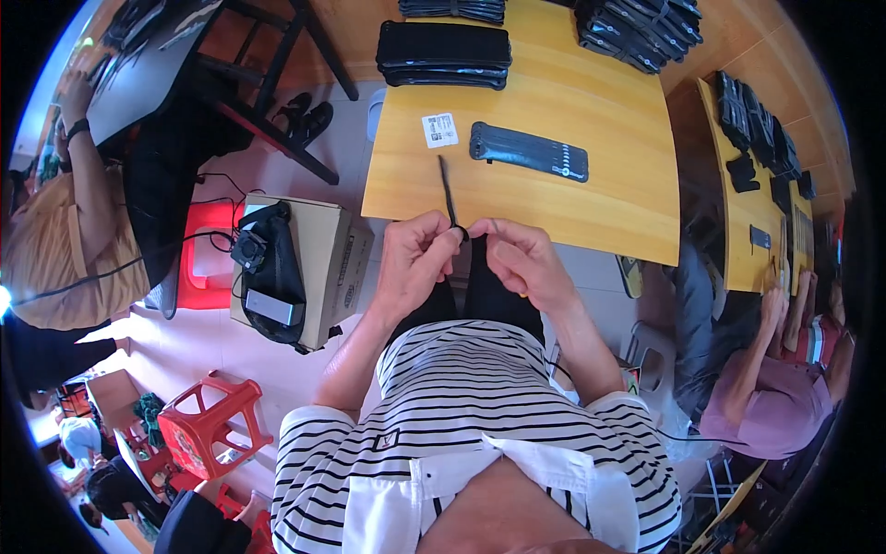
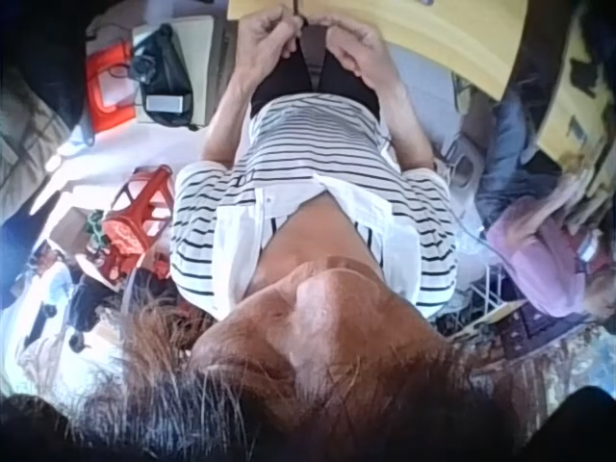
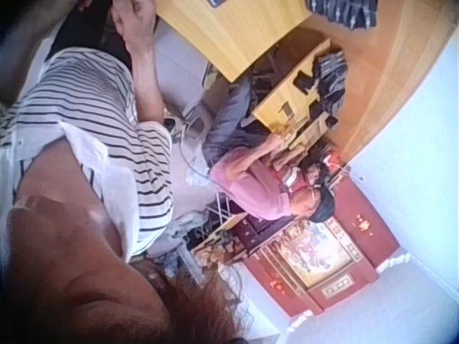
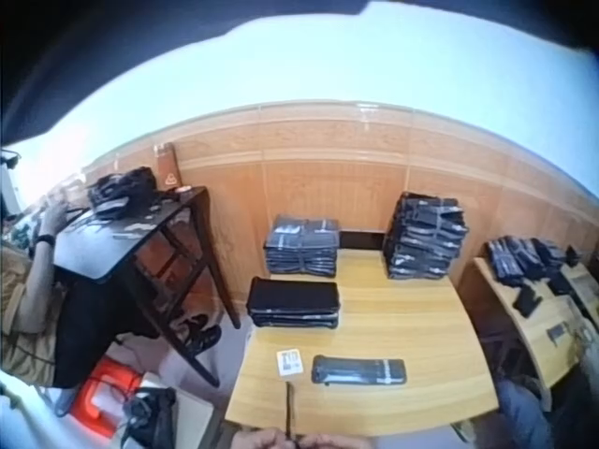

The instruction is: Assembling leather straps onto product components and organizing them into stacks.

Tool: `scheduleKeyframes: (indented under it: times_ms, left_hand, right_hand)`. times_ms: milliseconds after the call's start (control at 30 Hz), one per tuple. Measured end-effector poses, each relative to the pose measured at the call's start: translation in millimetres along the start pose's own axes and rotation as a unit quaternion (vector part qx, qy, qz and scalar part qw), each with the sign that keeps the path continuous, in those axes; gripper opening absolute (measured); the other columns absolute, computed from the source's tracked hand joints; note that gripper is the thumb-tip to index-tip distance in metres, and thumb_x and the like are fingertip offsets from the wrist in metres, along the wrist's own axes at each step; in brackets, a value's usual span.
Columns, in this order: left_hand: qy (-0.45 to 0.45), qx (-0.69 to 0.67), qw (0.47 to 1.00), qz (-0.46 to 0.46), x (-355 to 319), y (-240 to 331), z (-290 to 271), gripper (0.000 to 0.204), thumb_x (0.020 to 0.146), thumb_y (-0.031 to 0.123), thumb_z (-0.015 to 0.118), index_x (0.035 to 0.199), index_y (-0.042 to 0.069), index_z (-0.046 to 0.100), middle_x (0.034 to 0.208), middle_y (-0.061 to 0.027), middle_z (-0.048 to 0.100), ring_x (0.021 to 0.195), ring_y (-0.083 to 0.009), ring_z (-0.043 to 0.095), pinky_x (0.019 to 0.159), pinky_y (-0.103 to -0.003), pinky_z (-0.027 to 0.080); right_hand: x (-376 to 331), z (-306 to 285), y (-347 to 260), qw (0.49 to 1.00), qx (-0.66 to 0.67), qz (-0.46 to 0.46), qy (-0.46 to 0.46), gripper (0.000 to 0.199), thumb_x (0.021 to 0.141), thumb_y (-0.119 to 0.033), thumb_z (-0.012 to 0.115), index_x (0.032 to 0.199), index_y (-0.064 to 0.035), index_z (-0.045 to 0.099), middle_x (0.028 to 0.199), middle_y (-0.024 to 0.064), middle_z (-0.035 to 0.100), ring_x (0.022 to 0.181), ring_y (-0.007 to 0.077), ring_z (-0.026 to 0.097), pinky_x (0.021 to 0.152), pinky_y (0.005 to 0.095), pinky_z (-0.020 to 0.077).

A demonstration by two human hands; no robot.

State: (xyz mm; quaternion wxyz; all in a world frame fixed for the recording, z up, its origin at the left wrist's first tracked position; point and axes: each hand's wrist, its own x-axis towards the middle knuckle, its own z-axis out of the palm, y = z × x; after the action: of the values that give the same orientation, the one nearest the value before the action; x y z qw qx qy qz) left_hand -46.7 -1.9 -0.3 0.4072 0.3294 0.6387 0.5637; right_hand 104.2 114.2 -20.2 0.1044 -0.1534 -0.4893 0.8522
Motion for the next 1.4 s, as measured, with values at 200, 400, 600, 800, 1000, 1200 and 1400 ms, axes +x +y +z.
scheduleKeyframes:
  times_ms: [200,400,600,800,1000,1200,1400]
  left_hand:
    - [-0.070,0.031,0.997,-0.004,-1.0,15.4,9.0,0.022,0.086,0.013,0.055,0.069,-0.001,0.053,0.055,-0.0011,0.052,0.049,-0.0045,0.050,0.044,-0.019,0.039]
    - [-0.130,-0.068,0.989,-0.011,5.0,16.0,18.1,0.022,0.088,0.014,0.053,0.070,0.003,0.052,0.053,0.0011,0.049,0.046,-0.0037,0.046,0.042,-0.018,0.036]
    - [-0.110,-0.165,0.980,-0.012,16.4,6.1,40.3,0.024,0.089,0.018,0.052,0.070,0.004,0.052,0.053,0.0011,0.049,0.047,-0.0052,0.047,0.042,-0.018,0.036]
    - [-0.111,-0.004,0.994,0.016,16.0,15.8,46.5,0.034,0.093,0.023,0.049,0.066,0.003,0.052,0.054,-0.0015,0.052,0.048,-0.0058,0.049,0.043,-0.019,0.038]
    - [-0.101,-0.078,0.992,0.009,23.8,-1.1,62.2,0.036,0.093,0.023,0.049,0.063,0.003,0.051,0.051,-0.0011,0.050,0.044,-0.0055,0.046,0.041,-0.020,0.036]
    - [-0.058,-0.109,0.992,0.003,25.5,-0.4,68.3,0.038,0.093,0.025,0.049,0.060,0.005,0.048,0.046,0.0006,0.045,0.039,-0.0044,0.040,0.038,-0.019,0.030]
    - [-0.021,-0.163,0.986,0.003,15.8,-14.9,53.4,0.038,0.092,0.023,0.049,0.058,0.007,0.045,0.045,0.0010,0.042,0.038,-0.0045,0.036,0.037,-0.019,0.026]
  right_hand:
    - [4.4,7.7,-9.3,0.950,-0.291,-0.115,0.023,0.014,0.086,-0.012,0.060,0.086,-0.0003,0.053,0.068,-0.0010,0.049,0.062,0.0067,0.045,0.054,0.0235,0.0374]
    - [-8.2,6.1,-18.7,0.992,-0.098,-0.070,0.026,0.017,0.089,-0.012,0.050,0.075,-0.0012,0.051,0.057,0.0017,0.047,0.049,0.0074,0.041,0.045,0.0219,0.0326]
    - [-6.7,0.4,-12.3,0.991,0.070,-0.057,0.099,0.025,0.088,-0.014,0.048,0.064,-0.0056,0.048,0.051,0.0003,0.046,0.040,0.0049,0.037,0.037,0.0198,0.0260]
    - [-7.7,-1.4,-12.2,0.977,-0.096,-0.088,0.167,0.028,0.087,-0.017,0.049,0.062,-0.0071,0.045,0.050,-0.0007,0.044,0.040,0.0041,0.036,0.037,0.0193,0.0255]
    - [-9.5,-10.0,-13.8,0.965,0.159,-0.019,0.206,0.026,0.087,-0.020,0.048,0.064,-0.0115,0.041,0.047,-0.0016,0.039,0.034,0.0058,0.029,0.034,0.0215,0.0216]
    - [-4.5,-59.7,-40.7,0.908,0.332,-0.023,0.255,0.034,0.087,-0.024,0.052,0.056,-0.0159,0.039,0.046,-0.0034,0.033,0.033,0.0072,0.026,0.032,0.0217,0.0202]
    - [9.3,-157.7,-75.3,0.854,0.454,-0.122,0.223,0.035,0.085,-0.018,0.053,0.055,-0.0152,0.036,0.047,-0.0039,0.032,0.034,0.0072,0.026,0.031,0.0208,0.0214]
